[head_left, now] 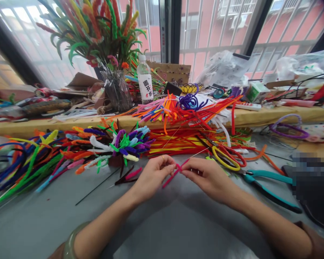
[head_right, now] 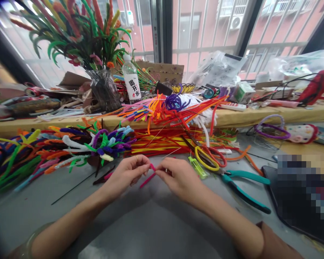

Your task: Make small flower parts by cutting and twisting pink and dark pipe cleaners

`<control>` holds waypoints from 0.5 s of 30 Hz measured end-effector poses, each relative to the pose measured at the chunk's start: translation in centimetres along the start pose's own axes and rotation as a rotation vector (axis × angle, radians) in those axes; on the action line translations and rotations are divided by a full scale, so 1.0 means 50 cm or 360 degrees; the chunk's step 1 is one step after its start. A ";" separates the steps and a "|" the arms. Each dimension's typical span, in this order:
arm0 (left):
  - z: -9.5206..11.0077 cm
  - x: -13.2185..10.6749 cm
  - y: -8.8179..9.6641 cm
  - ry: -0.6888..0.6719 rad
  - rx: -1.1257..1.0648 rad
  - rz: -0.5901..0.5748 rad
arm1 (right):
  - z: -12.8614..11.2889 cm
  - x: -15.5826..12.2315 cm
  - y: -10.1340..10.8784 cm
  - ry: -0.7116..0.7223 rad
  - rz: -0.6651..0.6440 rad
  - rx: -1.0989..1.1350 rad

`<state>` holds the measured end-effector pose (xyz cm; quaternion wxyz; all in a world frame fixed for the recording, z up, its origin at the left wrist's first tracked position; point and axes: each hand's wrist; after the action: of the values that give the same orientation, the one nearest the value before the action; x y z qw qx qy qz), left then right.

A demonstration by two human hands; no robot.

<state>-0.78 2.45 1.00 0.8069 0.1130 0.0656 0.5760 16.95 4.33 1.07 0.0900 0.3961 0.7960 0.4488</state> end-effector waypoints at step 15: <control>-0.003 -0.015 -0.013 -0.0165 0.0952 -0.0151 | 0.006 -0.002 0.026 0.0158 -0.0066 -0.0212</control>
<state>-0.44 1.57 0.67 0.7661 0.3716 0.1961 0.4864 17.88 4.81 1.93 0.0860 0.3498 0.7759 0.5179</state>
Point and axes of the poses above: each hand's wrist, its own x-axis towards the middle knuckle, its own y-axis out of the back of the hand, z = x × y, and after that the axes turned 6 degrees about -z, right-handed
